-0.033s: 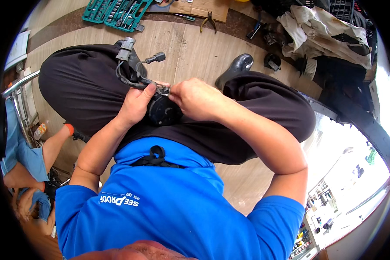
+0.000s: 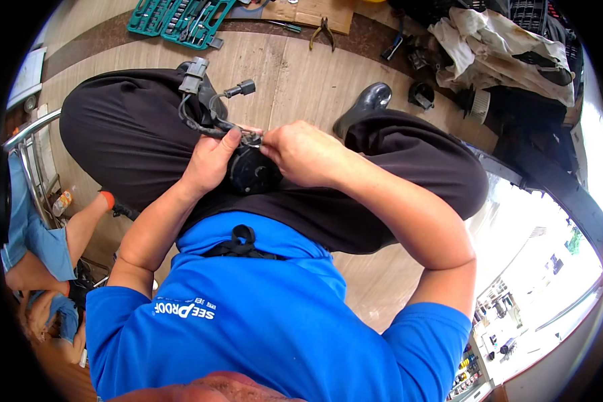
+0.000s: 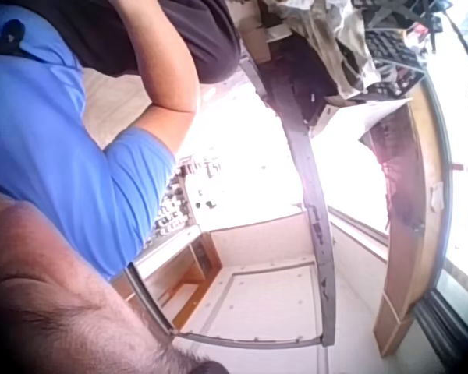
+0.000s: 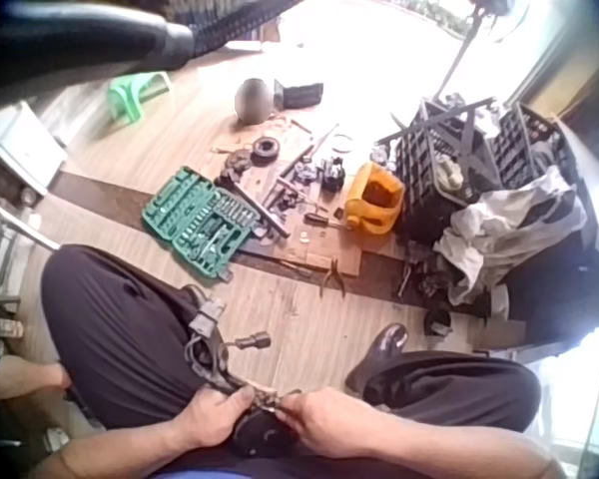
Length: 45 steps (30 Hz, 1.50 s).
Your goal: The person disassembles a small electric motor using a screwdriver, removing screws and pulling the housing apart.
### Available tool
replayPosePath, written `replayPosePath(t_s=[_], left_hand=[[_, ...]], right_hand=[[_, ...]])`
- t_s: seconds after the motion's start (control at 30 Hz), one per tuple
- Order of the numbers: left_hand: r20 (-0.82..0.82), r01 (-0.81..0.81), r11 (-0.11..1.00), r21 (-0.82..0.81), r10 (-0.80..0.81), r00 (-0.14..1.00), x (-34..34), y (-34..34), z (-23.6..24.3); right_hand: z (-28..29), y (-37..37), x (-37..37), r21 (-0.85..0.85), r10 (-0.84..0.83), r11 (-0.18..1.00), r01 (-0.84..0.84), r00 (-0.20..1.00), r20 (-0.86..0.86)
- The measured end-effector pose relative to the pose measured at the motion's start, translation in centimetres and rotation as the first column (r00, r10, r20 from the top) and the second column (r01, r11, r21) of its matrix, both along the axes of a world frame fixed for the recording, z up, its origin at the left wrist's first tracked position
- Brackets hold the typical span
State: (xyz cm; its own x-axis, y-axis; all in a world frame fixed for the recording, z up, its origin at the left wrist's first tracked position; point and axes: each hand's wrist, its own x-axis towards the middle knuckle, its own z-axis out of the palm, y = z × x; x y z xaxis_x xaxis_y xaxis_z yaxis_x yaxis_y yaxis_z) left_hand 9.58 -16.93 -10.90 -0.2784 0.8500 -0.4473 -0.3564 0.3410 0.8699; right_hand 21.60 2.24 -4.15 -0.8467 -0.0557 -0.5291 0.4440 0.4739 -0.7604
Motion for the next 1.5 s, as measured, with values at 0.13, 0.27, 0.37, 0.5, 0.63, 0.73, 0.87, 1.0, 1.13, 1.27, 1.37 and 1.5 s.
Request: replayPosePath(t_s=[0.13, 0.27, 0.37, 0.5, 0.63, 0.73, 0.87, 1.0, 1.13, 1.27, 1.37, 1.5], left_hand=[[-0.055, 0.017, 1.000, -0.008, -0.017, 0.998, 0.1, 0.0, -0.2], [-0.029, 0.003, 1.000, -0.023, -0.004, 1.000, 0.3, 0.0, -0.2], [-0.091, -0.004, 1.000, -0.008, 0.003, 0.996, 0.4, -0.1, -0.1], [-0.084, 0.030, 0.998, -0.056, -0.035, 0.996, 0.2, -0.4, -0.5], [-0.158, -0.033, 0.997, -0.064, 0.023, 0.987, 0.3, -0.3, -1.1], [-0.031, -0.102, 0.991, -0.090, 0.099, 0.995, 0.1, -0.2, -1.1], [0.119, -0.145, 0.988, -0.061, 0.152, 0.981, 0.2, -0.1, -0.5], [0.185, -0.135, 0.989, -0.054, 0.142, 0.972, 0.4, 0.3, -0.2], [0.140, -0.072, 0.996, -0.049, 0.078, 0.987, 0.0, 0.3, 0.2], [0.034, -0.020, 1.000, -0.023, 0.021, 0.999, -0.2, 0.4, 0.3], [0.028, -0.014, 1.000, -0.013, 0.014, 1.000, -0.3, 0.4, 0.1], [0.041, 0.001, 1.000, -0.009, -0.001, 0.999, -0.4, 0.1, -0.2]], right_hand=[[-0.2, -0.1, 0.0, 0.002, -0.009, 1.000, 0.009, 1.000, 0.027], [-0.2, -0.7, -0.2, 0.039, -0.023, 0.999, 0.022, 0.999, 0.044], [0.0, -1.1, -0.1, 0.099, -0.026, 0.995, 0.017, 0.996, 0.090], [-0.5, -1.6, -0.1, 0.114, -0.033, 0.993, 0.022, 0.995, 0.097], [-1.5, -1.5, -0.5, 0.053, -0.050, 0.997, 0.048, 0.998, 0.047], [-1.9, -0.8, -0.9, -0.018, -0.030, 0.999, 0.031, 0.999, 0.033], [-1.6, -0.2, -0.8, -0.010, -0.013, 1.000, 0.013, 1.000, 0.011], [-1.1, -0.4, -0.5, 0.017, -0.039, 0.999, 0.038, 0.998, 0.039], [-0.6, -0.3, -0.6, 0.044, -0.029, 0.999, 0.025, 0.995, 0.097], [0.0, -0.3, -0.7, 0.050, -0.013, 0.999, 0.007, 0.992, 0.126], [0.2, -0.3, -0.8, 0.079, 0.003, 0.997, -0.015, 0.987, 0.159], [0.2, -0.2, -0.8, 0.070, 0.023, 0.997, -0.033, 0.989, 0.145]])
